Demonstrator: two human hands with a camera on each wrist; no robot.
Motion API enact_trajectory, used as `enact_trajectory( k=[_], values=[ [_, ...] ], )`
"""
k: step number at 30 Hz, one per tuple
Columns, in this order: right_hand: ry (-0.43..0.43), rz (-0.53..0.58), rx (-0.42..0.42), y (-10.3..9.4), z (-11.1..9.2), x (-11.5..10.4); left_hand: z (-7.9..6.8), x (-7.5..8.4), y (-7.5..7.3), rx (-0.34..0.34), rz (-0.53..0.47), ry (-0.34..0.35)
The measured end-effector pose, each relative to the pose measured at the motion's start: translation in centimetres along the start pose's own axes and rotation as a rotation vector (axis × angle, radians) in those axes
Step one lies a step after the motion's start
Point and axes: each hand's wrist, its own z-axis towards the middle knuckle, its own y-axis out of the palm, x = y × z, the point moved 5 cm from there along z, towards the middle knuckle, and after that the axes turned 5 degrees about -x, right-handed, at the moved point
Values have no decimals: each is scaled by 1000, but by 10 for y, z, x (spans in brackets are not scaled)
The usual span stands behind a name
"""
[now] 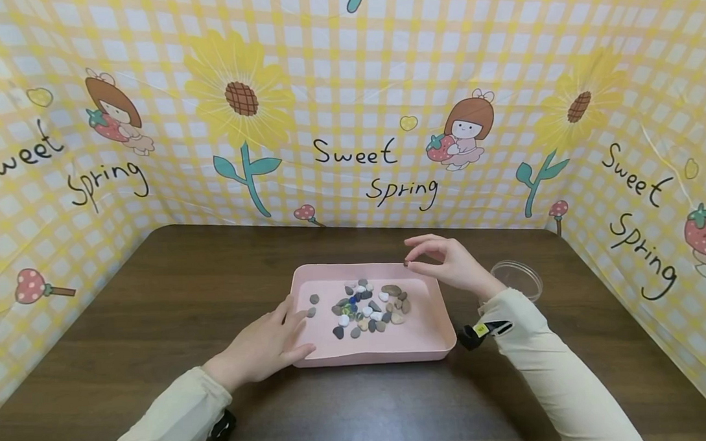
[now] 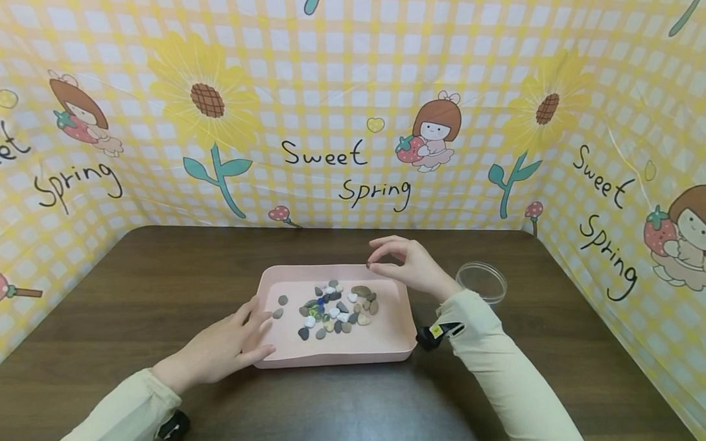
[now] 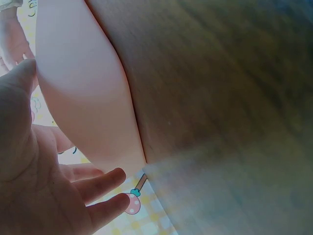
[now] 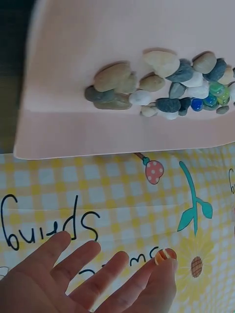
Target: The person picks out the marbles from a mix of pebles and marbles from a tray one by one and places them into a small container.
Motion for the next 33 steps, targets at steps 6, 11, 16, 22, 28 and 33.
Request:
enact_trajectory(
  k=[6, 11, 16, 22, 28, 33],
  values=[
    [20, -9, 35, -8, -10, 1, -1, 0, 0, -1, -5, -1],
    [26, 0, 83, -17, -17, 6, -1, 0, 0, 4, 0, 3],
    [39, 16, 145, -28, -27, 12, -1, 1, 0, 6, 5, 7],
    [55, 26, 201, -40, -41, 22, -1, 2, -2, 9, 1, 11],
    [55, 42, 250, -47, -52, 33, -2, 2, -2, 3, 1, 7],
    [22, 75, 310, -52, -61, 35, -2, 1, -2, -3, -4, 6]
  ],
)
